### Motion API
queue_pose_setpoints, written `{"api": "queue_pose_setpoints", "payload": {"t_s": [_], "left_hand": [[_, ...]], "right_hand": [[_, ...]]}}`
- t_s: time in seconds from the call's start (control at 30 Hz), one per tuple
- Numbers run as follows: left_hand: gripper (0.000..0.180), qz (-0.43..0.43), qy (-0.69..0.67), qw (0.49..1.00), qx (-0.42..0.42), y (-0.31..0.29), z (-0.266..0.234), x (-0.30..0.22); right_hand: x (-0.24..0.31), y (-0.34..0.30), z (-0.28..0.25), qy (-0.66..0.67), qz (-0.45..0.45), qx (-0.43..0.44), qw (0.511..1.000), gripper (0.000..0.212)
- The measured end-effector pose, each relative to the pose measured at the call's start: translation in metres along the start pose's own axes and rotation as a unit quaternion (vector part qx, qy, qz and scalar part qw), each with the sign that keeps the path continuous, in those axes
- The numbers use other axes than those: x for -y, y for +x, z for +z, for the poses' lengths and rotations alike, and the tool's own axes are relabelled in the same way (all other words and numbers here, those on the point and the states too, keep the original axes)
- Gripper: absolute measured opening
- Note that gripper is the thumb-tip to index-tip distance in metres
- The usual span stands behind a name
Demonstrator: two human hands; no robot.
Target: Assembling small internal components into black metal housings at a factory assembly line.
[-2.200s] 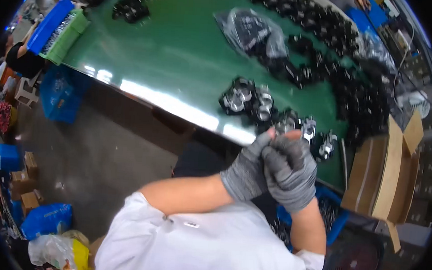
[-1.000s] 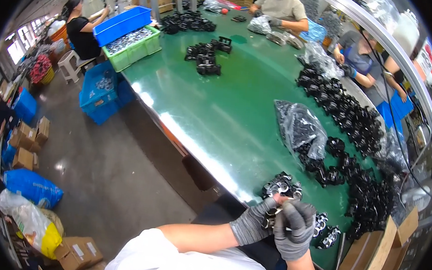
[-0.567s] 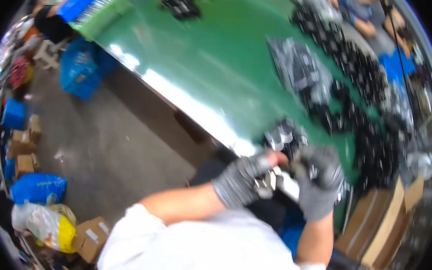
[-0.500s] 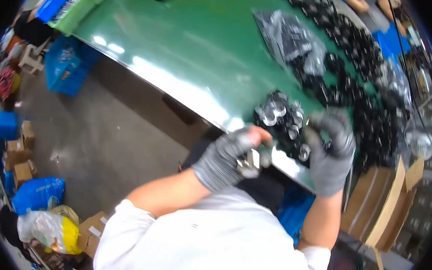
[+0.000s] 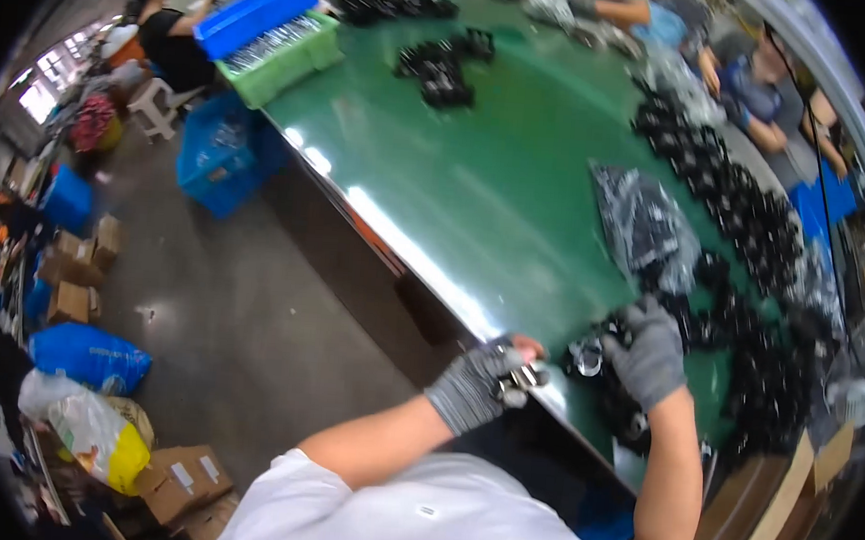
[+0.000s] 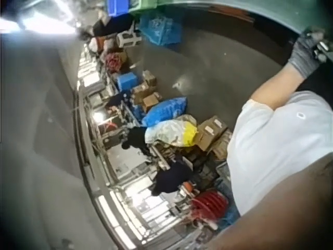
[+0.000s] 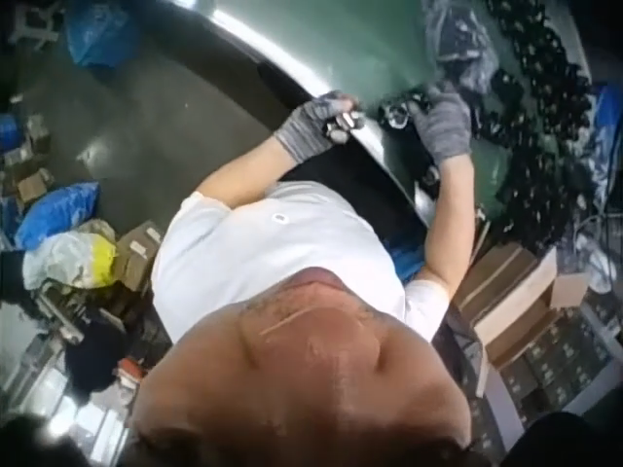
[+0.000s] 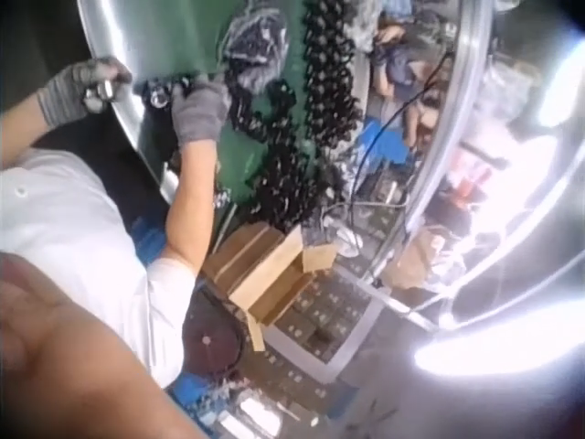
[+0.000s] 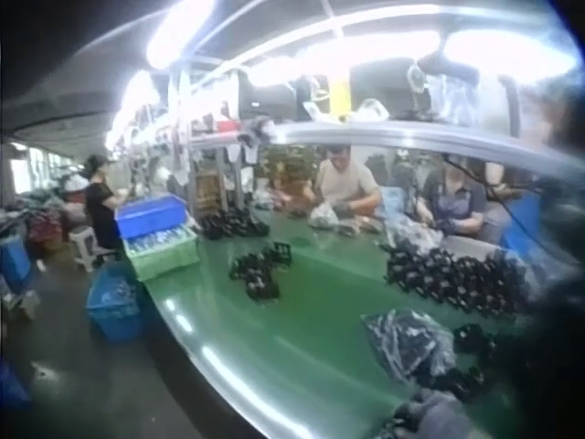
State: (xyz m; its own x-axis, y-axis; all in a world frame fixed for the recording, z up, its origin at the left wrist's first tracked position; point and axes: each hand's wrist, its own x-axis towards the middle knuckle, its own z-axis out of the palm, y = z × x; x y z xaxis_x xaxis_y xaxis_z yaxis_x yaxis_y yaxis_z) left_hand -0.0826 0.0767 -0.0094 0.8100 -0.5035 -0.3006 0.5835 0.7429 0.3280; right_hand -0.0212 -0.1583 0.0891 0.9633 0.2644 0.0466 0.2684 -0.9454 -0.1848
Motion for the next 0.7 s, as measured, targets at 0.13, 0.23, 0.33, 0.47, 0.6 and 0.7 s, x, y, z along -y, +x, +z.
{"api": "queue_pose_setpoints", "payload": {"t_s": [0.13,0.23,0.33,0.47,0.6,0.7], "left_hand": [[0.022,-0.002,-0.040,0.999,-0.018,0.002,0.001,-0.007],[0.022,0.007,0.003,1.000,-0.005,0.016,0.004,-0.010],[0.022,0.001,0.072,0.997,-0.009,0.029,-0.001,-0.017],[0.020,0.180,0.352,0.915,-0.081,0.039,0.014,-0.045],[0.034,0.143,0.388,0.906,-0.094,0.045,0.013,-0.063],[0.038,0.160,0.508,0.841,-0.091,0.051,0.017,-0.052]], "right_hand": [[0.005,0.012,0.013,-0.031,0.010,0.087,0.996,0.045],[0.002,0.011,0.025,-0.065,-0.007,0.023,0.998,0.040],[0.001,0.021,0.037,-0.062,0.015,-0.040,0.997,0.039],[-0.007,0.036,0.017,0.052,-0.019,-0.066,0.996,0.039],[-0.018,0.028,-0.015,0.272,0.028,-0.058,0.960,0.031],[-0.019,0.009,-0.018,0.257,-0.031,-0.050,0.965,0.029]]}}
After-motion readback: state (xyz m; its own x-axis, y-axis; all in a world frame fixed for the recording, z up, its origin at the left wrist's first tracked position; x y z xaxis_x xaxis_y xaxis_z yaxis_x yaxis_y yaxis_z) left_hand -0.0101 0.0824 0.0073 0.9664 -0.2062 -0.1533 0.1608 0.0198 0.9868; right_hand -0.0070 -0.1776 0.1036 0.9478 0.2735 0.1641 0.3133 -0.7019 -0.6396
